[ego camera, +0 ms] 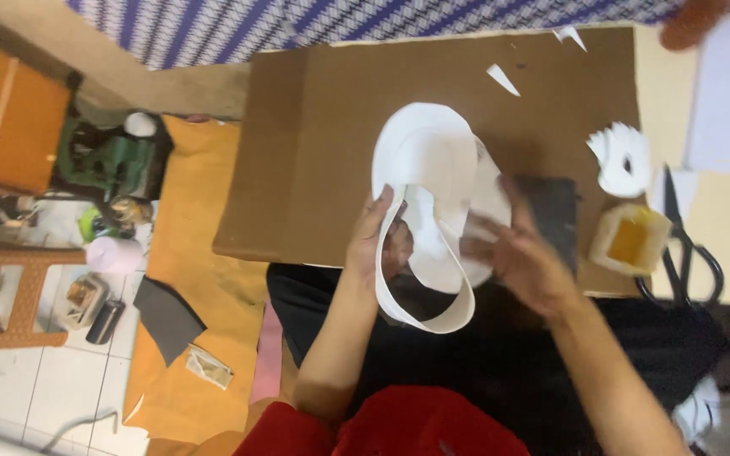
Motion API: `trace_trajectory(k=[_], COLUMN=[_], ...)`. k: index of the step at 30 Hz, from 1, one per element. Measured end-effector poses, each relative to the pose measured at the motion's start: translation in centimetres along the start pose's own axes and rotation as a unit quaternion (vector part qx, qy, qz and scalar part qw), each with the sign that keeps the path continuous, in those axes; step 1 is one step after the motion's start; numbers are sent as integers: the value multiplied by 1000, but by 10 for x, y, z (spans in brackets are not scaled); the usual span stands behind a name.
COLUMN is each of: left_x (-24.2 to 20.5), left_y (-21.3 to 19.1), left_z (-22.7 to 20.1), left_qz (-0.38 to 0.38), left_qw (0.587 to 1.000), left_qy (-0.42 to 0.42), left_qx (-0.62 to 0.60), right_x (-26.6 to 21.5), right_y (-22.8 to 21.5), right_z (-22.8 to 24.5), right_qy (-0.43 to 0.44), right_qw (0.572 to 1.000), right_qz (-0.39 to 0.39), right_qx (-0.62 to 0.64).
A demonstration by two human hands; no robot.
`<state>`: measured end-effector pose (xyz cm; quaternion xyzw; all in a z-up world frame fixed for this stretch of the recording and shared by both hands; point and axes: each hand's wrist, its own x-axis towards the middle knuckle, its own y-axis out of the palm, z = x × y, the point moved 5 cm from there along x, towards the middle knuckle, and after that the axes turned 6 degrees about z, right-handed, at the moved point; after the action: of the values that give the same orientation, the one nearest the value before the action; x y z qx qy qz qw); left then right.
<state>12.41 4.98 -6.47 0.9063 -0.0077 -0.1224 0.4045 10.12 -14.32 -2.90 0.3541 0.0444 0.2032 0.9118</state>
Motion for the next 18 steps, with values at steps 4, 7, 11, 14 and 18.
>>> trace_trajectory(k=[4, 7, 11, 14, 18], left_x=[15, 19, 91, 132, 180], left_y=[-17, 7, -155, -202, -253], left_z=[-26, -86, -90, -119, -146], left_qz=[44, 43, -81, -18, -48], left_qw=[990, 994, 983, 1000, 994], left_qy=[-8, -8, -53, 18, 55], left_qx=[-132, -98, -158, 1, 86], right_x=[45, 91, 164, 212, 278], right_y=[-39, -26, -10, 16, 21], right_z=[-60, -57, -86, -94, -120], right_qy=[45, 87, 134, 155, 162], right_qw=[984, 993, 981, 967, 936], right_qz=[9, -72, -46, -20, 12], right_qx=[171, -26, -134, -199, -313])
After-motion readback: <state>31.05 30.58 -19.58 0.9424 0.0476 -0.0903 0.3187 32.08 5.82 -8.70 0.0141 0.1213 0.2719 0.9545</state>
